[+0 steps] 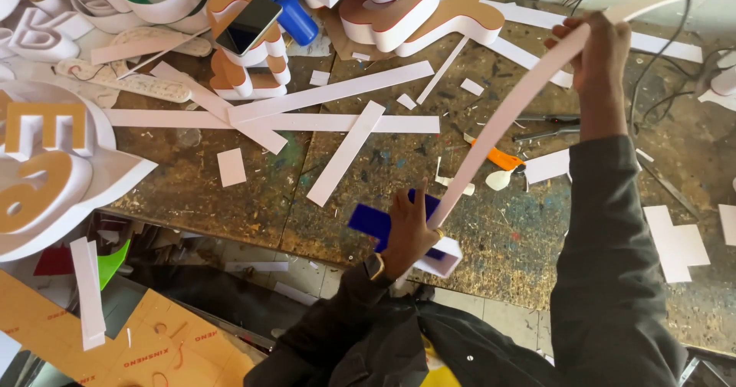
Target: The person applies adhesive to a blue acrylic cross and a white plastic strip, then uses a heating tool to bend the white strip around the edges of the cross on a workbench.
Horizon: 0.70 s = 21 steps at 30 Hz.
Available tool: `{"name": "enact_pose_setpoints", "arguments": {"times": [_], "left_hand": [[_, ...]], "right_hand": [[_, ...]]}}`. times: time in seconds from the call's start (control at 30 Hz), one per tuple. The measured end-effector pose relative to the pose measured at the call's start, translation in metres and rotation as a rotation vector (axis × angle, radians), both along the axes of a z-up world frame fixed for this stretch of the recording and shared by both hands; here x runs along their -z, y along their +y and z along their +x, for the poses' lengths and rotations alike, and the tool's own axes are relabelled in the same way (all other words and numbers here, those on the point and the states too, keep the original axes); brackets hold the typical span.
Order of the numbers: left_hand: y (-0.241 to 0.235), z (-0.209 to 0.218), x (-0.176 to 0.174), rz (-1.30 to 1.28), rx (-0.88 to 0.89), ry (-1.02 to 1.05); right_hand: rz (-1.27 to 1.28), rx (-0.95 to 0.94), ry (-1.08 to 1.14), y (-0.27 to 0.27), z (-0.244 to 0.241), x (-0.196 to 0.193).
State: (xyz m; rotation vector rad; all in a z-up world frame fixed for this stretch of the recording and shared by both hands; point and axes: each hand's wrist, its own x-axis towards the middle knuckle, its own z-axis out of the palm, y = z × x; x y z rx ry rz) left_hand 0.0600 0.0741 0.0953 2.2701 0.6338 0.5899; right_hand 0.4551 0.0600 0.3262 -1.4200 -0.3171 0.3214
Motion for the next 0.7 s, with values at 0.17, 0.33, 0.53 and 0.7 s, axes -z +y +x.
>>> {"name": "enact_pose_setpoints", "arguments": {"times": [0.17,0.33,0.53,0.7], "left_hand": [[-0.017,-0.012,-0.022,-0.228,-0.039,0.018],[-0.018,-0.019,-0.002,-0.289,-0.153,0.016],[-0.001,-0.037,0.010,-0.306,-0.196,-0.016],[0.002,-0.054,0.012,-0.471,-0.241,-0.007]], "right_hand": [[-0.064,-0.062,0.023,0.051,-0.013,-0.019],[-0.028,-0.314,-0.121,0.120,-0.051,-0.006],[-0.157,-0.505,-0.137,0.254,-0.115,0.024],[-0.228,-0.659,-0.619,0.265,-0.198,0.004]]}}
